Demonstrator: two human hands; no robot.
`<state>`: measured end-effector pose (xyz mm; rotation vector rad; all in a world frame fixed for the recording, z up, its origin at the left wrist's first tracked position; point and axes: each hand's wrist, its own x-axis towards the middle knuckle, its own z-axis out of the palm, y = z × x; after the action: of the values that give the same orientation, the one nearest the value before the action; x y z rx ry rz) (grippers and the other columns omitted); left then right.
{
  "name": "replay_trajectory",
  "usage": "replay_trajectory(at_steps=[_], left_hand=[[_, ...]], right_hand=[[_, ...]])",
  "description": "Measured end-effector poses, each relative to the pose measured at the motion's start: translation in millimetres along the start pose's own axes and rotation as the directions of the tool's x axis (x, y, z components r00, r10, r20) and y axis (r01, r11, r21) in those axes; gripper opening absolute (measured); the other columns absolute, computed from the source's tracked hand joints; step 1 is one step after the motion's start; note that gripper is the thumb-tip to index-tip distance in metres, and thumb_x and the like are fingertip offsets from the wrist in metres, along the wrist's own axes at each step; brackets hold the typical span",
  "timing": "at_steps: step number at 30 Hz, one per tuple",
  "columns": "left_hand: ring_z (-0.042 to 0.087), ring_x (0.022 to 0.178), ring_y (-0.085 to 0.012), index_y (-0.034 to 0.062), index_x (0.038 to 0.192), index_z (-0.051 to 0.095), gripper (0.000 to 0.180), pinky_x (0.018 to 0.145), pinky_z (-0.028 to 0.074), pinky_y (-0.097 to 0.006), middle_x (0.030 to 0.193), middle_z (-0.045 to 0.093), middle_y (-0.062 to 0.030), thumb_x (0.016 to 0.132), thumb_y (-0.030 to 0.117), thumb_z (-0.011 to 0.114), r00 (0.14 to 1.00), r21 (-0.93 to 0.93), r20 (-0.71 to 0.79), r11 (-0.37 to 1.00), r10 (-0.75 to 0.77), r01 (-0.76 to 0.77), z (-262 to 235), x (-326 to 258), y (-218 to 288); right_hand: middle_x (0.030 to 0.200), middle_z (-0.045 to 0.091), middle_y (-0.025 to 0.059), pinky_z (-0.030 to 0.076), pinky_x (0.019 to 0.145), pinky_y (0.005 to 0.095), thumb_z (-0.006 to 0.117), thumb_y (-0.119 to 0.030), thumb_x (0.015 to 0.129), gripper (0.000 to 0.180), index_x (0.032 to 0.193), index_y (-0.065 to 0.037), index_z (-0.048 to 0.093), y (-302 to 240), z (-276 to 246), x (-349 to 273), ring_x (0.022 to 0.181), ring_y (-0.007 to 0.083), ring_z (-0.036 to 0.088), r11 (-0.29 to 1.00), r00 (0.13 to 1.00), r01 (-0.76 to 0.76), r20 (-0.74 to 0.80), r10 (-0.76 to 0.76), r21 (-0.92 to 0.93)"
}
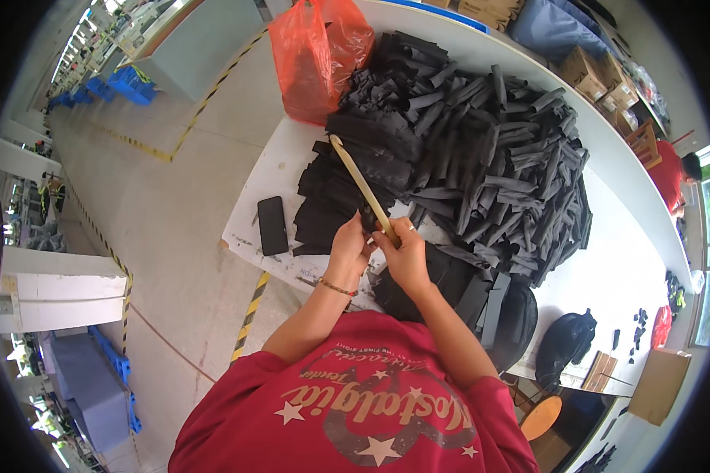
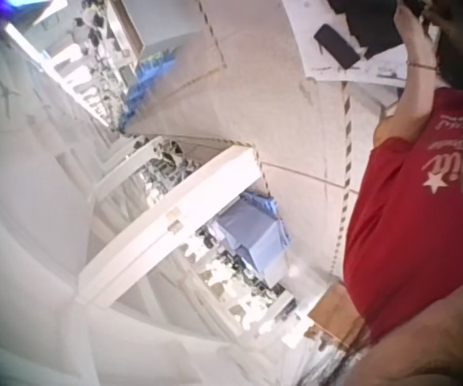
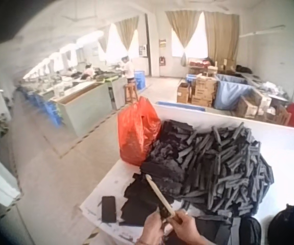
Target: The recorder is using a wooden stick to apply adhesive or manipulate black foam components to assemble them into a specific structure.
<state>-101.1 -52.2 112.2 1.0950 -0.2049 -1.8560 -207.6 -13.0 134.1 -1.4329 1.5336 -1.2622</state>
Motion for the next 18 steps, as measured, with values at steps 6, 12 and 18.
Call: replay_trajectory(at_steps=[6, 12, 18], left_hand=[[0.060, 0.074, -0.0138, 0.0089, 0.096, 0.060, 0.029, 0.063, 0.049, -0.029, 0.083, 0.063, -0.0021, 0.100, 0.035, 0.047, 0.996, -0.029, 0.013, 0.995, -0.093, 0.093, -20.4, 11.4, -19.6], [0.063, 0.077, -0.0148, 0.0047, 0.107, 0.059, 0.034, 0.063, 0.053, -0.029, 0.087, 0.063, -0.0045, 0.098, 0.036, 0.050, 0.994, -0.109, -0.050, 0.989, 0.099, -0.104, 9.8, -18.5, 9.1], [0.063, 0.078, -0.0103, 0.0015, 0.107, 0.061, 0.022, 0.060, 0.056, -0.025, 0.087, 0.065, -0.0054, 0.092, 0.018, 0.061, 0.918, 0.336, 0.351, 0.891, 0.184, -0.306, -6.2, -7.6, 14.9]], right_hand=[[0.082, 0.053, 0.0039, 0.040, 0.063, 0.0249, 0.068, -0.002, 0.081, 0.014, 0.094, 0.002, 0.062, -6.1, -0.7, -2.7, 0.071, 0.0114, 0.048, 0.997, 0.994, 0.053, 0.095, -0.058, 0.048], [0.070, 0.055, 0.0064, 0.040, 0.056, 0.0283, 0.065, -0.008, 0.086, 0.011, 0.090, 0.003, 0.063, 10.5, -16.6, -1.8, 0.060, 0.0132, 0.049, 0.990, 0.988, -0.139, 0.066, 0.139, 0.008], [0.061, 0.049, 0.0045, 0.037, 0.052, 0.0296, 0.063, -0.009, 0.088, 0.015, 0.080, 0.003, 0.061, 12.2, -20.5, -0.6, 0.057, 0.0097, 0.044, 0.993, 0.994, -0.100, 0.037, 0.102, -0.062]])
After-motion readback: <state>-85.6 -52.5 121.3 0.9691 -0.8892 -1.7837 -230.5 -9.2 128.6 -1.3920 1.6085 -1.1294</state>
